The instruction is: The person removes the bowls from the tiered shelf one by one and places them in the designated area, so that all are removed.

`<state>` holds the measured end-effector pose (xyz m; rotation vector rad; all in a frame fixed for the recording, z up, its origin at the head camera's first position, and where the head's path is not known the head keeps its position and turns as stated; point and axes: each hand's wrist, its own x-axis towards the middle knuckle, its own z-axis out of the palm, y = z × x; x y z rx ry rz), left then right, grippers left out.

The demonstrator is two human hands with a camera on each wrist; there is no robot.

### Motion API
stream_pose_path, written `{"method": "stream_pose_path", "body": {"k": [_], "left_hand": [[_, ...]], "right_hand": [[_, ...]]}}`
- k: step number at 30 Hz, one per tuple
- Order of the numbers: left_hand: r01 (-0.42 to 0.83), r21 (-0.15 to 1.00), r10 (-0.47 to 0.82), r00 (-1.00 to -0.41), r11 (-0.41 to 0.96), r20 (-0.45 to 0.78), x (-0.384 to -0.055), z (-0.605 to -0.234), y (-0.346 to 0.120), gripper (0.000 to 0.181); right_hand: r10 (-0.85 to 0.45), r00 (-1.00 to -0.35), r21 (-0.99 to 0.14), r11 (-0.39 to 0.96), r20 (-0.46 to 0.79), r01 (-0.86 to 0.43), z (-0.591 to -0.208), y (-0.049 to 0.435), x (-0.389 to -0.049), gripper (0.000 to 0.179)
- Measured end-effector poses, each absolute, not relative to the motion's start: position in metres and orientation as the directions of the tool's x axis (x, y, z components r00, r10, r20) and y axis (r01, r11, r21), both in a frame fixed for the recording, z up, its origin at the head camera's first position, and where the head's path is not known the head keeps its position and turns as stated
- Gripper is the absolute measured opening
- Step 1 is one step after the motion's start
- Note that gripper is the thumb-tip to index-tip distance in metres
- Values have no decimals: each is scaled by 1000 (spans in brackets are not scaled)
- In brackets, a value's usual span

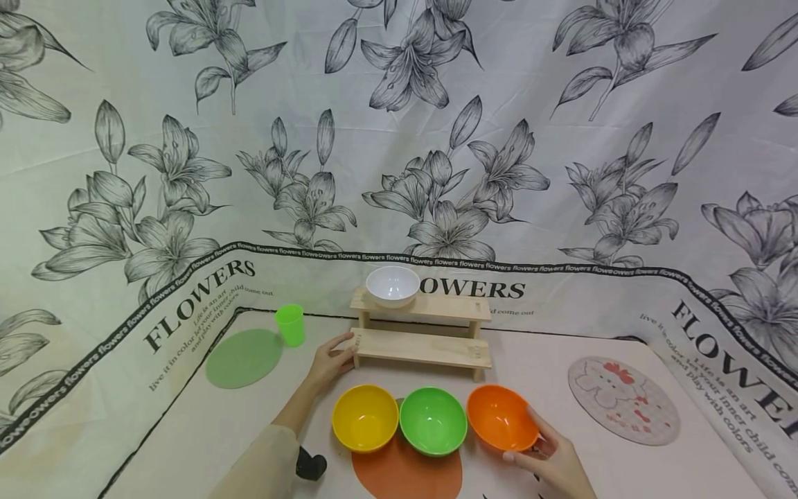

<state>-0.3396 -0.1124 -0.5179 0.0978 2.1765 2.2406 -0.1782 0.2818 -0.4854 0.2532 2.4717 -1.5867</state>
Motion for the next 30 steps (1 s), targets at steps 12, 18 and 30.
{"method": "stream_pose_path", "body": {"k": [12,18,30], "left_hand": [[48,998,92,-994,-38,51,-318,-489,-112,45],[44,998,88,-995,-37,47,-319,-490,-112,45],[45,998,82,-996,-39,48,-319,-491,-113,45]], "right_hand": [[20,-966,-879,410,-259,244,-486,281,-176,98],[23,-966,-881,405,-258,245,-487,281,-177,97],[3,-963,-874,420,-269,245,-488,283,-177,100]]}}
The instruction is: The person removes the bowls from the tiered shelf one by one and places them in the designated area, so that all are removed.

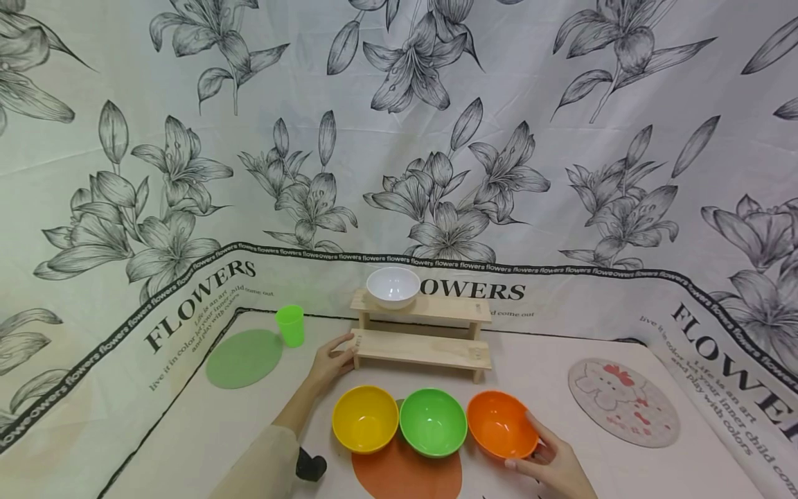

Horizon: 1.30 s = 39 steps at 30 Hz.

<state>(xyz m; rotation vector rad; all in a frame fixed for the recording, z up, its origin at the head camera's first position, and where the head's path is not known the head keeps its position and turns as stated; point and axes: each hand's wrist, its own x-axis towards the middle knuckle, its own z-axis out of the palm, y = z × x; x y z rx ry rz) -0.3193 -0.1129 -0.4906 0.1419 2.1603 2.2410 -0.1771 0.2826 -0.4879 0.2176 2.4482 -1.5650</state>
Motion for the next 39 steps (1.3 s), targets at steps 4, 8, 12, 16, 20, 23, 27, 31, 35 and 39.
{"method": "stream_pose_path", "body": {"k": [4,8,12,16,20,23,27,31,35,39], "left_hand": [[44,998,81,-996,-39,47,-324,-497,-113,45],[46,998,73,-996,-45,49,-333,-509,-113,46],[43,998,61,-997,-49,46,-339,-518,-113,49],[46,998,55,-997,-36,48,-339,-518,-113,49],[43,998,63,-997,-39,46,-335,-512,-113,47],[40,998,74,-996,-42,43,-328,-502,-113,46],[36,999,80,-996,-31,39,-322,-492,-112,45],[41,999,79,-996,-35,44,-323,-493,-112,45],[44,998,65,-997,-37,47,-332,-506,-113,46],[49,999,47,-998,-18,49,-339,-517,-113,46]], "right_hand": [[-9,-962,-874,420,-273,244,-488,284,-177,97],[-20,-960,-879,409,-278,246,-488,286,-177,96],[-60,-964,-873,442,-261,208,-484,289,-178,90],[-72,-978,-828,547,-197,126,-474,292,-183,83],[-76,-992,-806,590,-101,37,-462,294,-190,82],[-94,-995,-807,590,-27,-34,-453,293,-196,81],[-124,-990,-805,578,74,-132,-442,290,-206,79],[-154,-976,-804,555,154,-215,-432,285,-218,77],[-184,-961,-815,512,206,-273,-423,277,-231,76],[-207,-951,-847,440,228,-299,-417,265,-245,77]]}}
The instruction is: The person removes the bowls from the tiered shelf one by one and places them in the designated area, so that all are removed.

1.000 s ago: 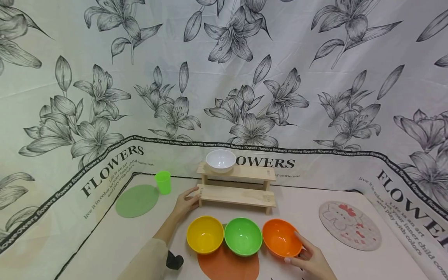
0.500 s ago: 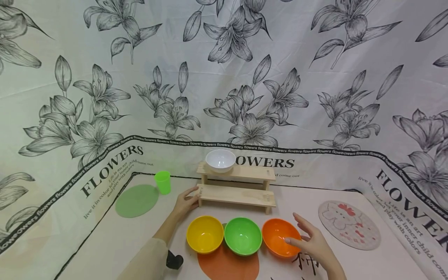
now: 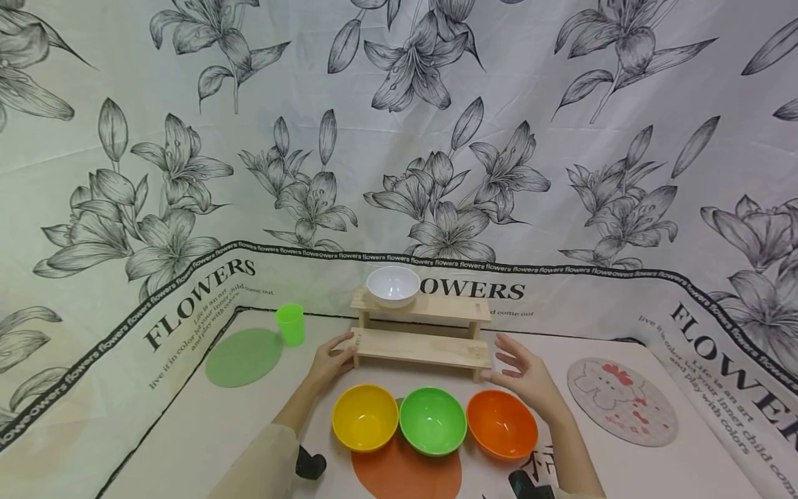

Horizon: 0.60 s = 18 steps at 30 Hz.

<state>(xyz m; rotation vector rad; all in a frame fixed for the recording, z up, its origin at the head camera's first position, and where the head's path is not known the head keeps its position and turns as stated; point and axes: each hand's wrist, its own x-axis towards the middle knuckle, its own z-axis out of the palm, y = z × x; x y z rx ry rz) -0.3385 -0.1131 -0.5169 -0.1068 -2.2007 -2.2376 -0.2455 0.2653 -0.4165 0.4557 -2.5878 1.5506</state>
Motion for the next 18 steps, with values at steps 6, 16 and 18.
{"method": "stream_pose_path", "body": {"k": [6,16,18], "left_hand": [[40,999,72,-997,-32,42,-324,-495,-113,45],[45,998,82,-995,-42,48,-320,-490,-113,44],[46,998,82,-995,-47,50,-320,-491,-113,44]], "right_hand": [[-216,-944,-876,366,248,-314,-409,244,-273,77],[-221,-946,-912,283,238,-296,-401,216,-313,80],[-222,-947,-923,256,232,-286,-401,212,-318,80]]}}
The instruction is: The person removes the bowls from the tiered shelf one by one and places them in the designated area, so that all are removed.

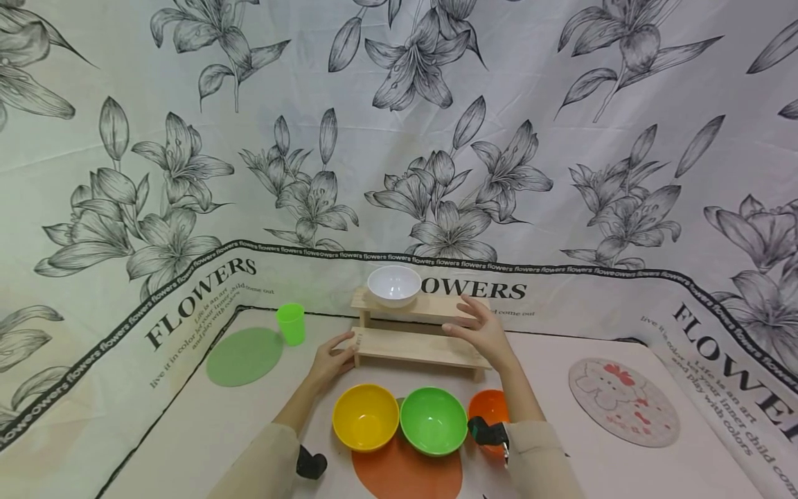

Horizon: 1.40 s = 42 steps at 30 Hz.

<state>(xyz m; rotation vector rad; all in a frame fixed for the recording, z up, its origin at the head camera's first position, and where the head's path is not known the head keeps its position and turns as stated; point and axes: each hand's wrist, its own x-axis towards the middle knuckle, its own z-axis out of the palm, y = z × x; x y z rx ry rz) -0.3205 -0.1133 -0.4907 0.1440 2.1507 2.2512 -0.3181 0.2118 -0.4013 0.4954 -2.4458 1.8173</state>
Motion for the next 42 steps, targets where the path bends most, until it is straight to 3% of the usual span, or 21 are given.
{"method": "stream_pose_path", "body": {"k": [22,34,42], "left_hand": [[34,998,86,-996,-50,38,-322,-489,-114,45],[32,998,97,-995,-55,37,-320,-490,-116,46],[50,998,95,-994,-49,55,-320,-490,-116,45]], "right_hand": [[-216,-956,-964,133,200,-232,-402,163,-364,78],[-243,-948,-956,156,208,-250,-401,135,-375,83],[-275,-949,-971,139,152,-196,-402,121,-378,81]]}}
